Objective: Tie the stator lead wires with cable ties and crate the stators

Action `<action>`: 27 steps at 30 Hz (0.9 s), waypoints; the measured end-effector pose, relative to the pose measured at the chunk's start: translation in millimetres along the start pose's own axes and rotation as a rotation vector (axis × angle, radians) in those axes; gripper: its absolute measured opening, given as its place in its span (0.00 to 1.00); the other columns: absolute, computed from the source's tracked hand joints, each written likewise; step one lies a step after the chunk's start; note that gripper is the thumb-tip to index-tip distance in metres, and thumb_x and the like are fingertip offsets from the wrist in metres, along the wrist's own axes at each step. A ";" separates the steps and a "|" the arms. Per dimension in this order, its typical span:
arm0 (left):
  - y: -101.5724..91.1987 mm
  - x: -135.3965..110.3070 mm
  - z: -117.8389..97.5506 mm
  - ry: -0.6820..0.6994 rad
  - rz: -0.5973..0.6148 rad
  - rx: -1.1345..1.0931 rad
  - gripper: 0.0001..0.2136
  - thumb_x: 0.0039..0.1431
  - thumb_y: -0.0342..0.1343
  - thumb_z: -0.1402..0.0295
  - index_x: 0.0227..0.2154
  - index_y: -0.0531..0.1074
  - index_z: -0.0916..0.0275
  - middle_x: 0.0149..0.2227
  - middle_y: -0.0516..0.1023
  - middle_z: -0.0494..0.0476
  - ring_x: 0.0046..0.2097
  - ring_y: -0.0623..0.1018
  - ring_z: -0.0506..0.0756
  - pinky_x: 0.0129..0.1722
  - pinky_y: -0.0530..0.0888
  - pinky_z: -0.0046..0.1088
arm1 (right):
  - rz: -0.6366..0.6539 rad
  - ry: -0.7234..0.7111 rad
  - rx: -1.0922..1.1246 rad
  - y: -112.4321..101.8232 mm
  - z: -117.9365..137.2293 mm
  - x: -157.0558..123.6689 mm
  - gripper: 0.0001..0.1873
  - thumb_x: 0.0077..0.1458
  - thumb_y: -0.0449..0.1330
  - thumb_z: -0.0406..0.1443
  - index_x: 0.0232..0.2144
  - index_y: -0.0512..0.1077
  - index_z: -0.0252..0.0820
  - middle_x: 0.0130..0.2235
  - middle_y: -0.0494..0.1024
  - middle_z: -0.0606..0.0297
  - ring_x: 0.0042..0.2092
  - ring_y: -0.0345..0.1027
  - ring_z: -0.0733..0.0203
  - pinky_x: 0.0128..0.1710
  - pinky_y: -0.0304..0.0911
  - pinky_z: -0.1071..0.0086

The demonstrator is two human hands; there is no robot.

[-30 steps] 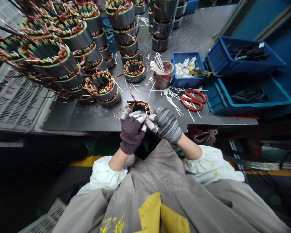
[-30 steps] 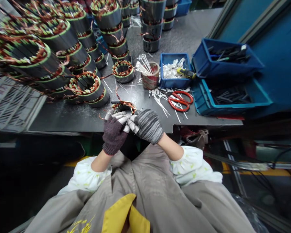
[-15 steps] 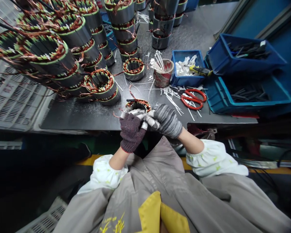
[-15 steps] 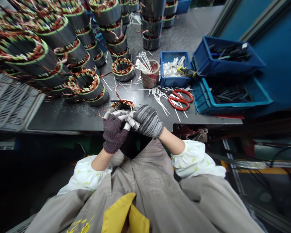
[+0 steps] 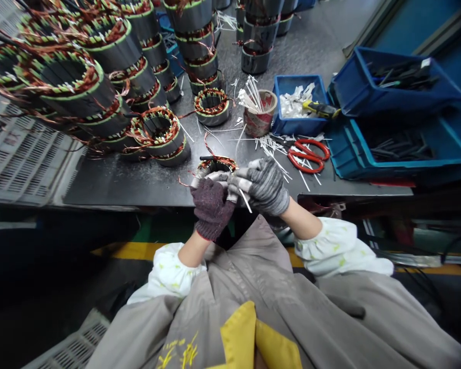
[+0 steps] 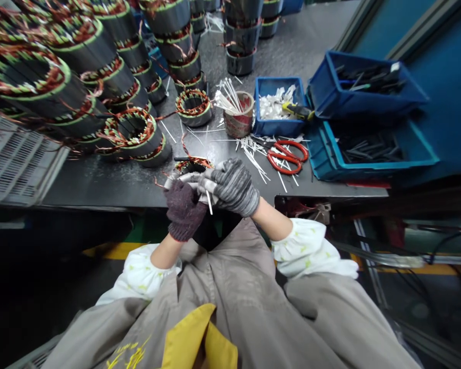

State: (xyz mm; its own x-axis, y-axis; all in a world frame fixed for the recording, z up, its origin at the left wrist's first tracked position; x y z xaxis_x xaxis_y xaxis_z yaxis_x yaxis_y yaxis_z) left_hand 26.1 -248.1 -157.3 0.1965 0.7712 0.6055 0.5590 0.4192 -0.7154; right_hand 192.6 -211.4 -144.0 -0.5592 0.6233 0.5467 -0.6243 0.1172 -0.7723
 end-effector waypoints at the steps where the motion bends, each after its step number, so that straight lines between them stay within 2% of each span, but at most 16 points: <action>1: 1.2 -0.4 -0.6 -0.007 -0.007 0.010 0.08 0.67 0.56 0.61 0.35 0.76 0.57 0.46 0.86 0.61 0.53 0.83 0.65 0.65 0.69 0.58 | -0.026 0.033 -0.004 5.7 -1.2 7.6 0.17 0.67 0.65 0.52 0.45 0.84 0.48 0.46 0.85 0.56 0.46 0.76 0.48 0.50 0.71 0.50; 3: 0.6 -1.1 -2.6 0.010 -0.008 0.027 0.09 0.68 0.55 0.62 0.36 0.77 0.57 0.44 0.86 0.60 0.52 0.83 0.63 0.66 0.69 0.56 | -0.086 0.127 0.021 11.4 -4.1 20.7 0.17 0.69 0.62 0.51 0.43 0.84 0.47 0.44 0.85 0.56 0.45 0.76 0.49 0.52 0.71 0.50; 6: -10.9 -2.7 -3.5 0.104 0.013 0.015 0.08 0.69 0.55 0.64 0.42 0.79 0.57 0.46 0.86 0.59 0.55 0.83 0.61 0.69 0.67 0.53 | -0.150 0.277 0.171 4.6 -6.1 23.8 0.20 0.74 0.55 0.49 0.41 0.84 0.47 0.43 0.85 0.58 0.46 0.78 0.52 0.52 0.74 0.56; 9: -31.3 -4.6 7.3 0.187 0.090 -0.002 0.15 0.68 0.54 0.69 0.54 0.78 0.56 0.56 0.84 0.60 0.63 0.79 0.61 0.75 0.59 0.56 | -0.160 0.313 0.390 -9.3 0.9 7.1 0.21 0.75 0.51 0.48 0.51 0.82 0.49 0.49 0.85 0.61 0.52 0.79 0.53 0.57 0.75 0.58; 11: -43.6 -2.8 21.2 0.213 0.149 0.020 0.19 0.65 0.54 0.72 0.56 0.77 0.52 0.59 0.82 0.58 0.66 0.76 0.63 0.77 0.51 0.61 | -0.125 0.303 0.462 -10.2 8.2 -5.3 0.22 0.74 0.54 0.47 0.60 0.77 0.49 0.56 0.83 0.59 0.57 0.78 0.52 0.60 0.73 0.57; 12: -48.0 -0.2 28.4 0.230 0.176 0.039 0.19 0.64 0.55 0.73 0.54 0.78 0.51 0.58 0.83 0.58 0.66 0.76 0.63 0.76 0.50 0.63 | -0.096 0.297 0.461 -6.6 11.2 -9.6 0.22 0.72 0.56 0.46 0.61 0.76 0.47 0.58 0.82 0.58 0.58 0.77 0.51 0.61 0.73 0.56; 14: -51.7 8.0 40.2 0.276 0.241 0.091 0.16 0.63 0.56 0.73 0.49 0.80 0.51 0.54 0.84 0.57 0.63 0.78 0.64 0.73 0.57 0.63 | -0.041 0.308 0.421 6.1 13.4 -12.9 0.19 0.70 0.59 0.44 0.56 0.80 0.45 0.58 0.81 0.55 0.57 0.77 0.50 0.62 0.72 0.54; 16: -50.8 18.6 46.1 0.322 0.313 0.143 0.10 0.63 0.57 0.72 0.43 0.80 0.52 0.46 0.86 0.58 0.55 0.81 0.64 0.65 0.68 0.60 | -0.008 0.334 0.399 19.6 10.2 -9.6 0.15 0.69 0.59 0.44 0.46 0.82 0.44 0.54 0.82 0.56 0.55 0.77 0.50 0.60 0.73 0.55; 19: -49.1 31.4 44.3 0.355 0.400 0.144 0.06 0.64 0.57 0.70 0.35 0.79 0.54 0.36 0.84 0.57 0.46 0.82 0.64 0.55 0.73 0.57 | 0.008 0.346 0.435 28.2 0.6 1.1 0.12 0.68 0.60 0.42 0.40 0.81 0.43 0.48 0.84 0.57 0.53 0.77 0.51 0.57 0.73 0.57; 21: -51.5 34.5 40.0 0.384 0.421 0.107 0.07 0.64 0.57 0.71 0.37 0.79 0.54 0.40 0.85 0.57 0.50 0.82 0.64 0.57 0.72 0.57 | 0.029 0.332 0.470 26.2 -5.1 7.2 0.11 0.67 0.61 0.41 0.39 0.81 0.44 0.46 0.84 0.58 0.50 0.78 0.52 0.55 0.74 0.57; 24: -58.6 32.8 38.3 0.445 0.396 0.025 0.10 0.62 0.57 0.71 0.43 0.80 0.53 0.55 0.83 0.56 0.64 0.76 0.66 0.68 0.65 0.61 | 0.076 0.286 0.624 18.7 -13.7 10.1 0.12 0.67 0.62 0.44 0.38 0.81 0.44 0.46 0.84 0.58 0.48 0.78 0.54 0.55 0.74 0.58; 25: -60.0 31.2 39.8 0.460 0.393 -0.024 0.11 0.62 0.57 0.70 0.45 0.79 0.54 0.57 0.82 0.56 0.67 0.74 0.66 0.72 0.62 0.62 | 0.096 0.258 0.707 15.6 -17.7 9.5 0.14 0.67 0.63 0.46 0.39 0.82 0.44 0.48 0.84 0.58 0.50 0.78 0.53 0.56 0.74 0.58; 27: -58.9 27.1 44.4 0.464 0.387 -0.124 0.11 0.65 0.56 0.69 0.47 0.79 0.54 0.55 0.84 0.56 0.65 0.76 0.63 0.75 0.58 0.61 | 0.104 0.231 0.832 6.9 -31.2 7.7 0.18 0.64 0.66 0.52 0.42 0.83 0.44 0.50 0.84 0.57 0.54 0.78 0.52 0.58 0.74 0.56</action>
State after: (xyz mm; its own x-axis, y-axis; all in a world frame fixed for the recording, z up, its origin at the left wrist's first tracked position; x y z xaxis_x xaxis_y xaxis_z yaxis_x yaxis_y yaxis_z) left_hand -37.3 -230.6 -114.2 0.7183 0.5559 0.4184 0.4611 0.0700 -0.8846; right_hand 201.0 -181.6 -155.2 -0.5667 0.7516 0.3376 -0.8229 -0.4956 -0.2780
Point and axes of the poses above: each hand's wrist, its own x-axis towards the middle knuckle, its own y-axis out of the palm, z = x × y, the point moved 3 cm from there along x, towards the middle knuckle
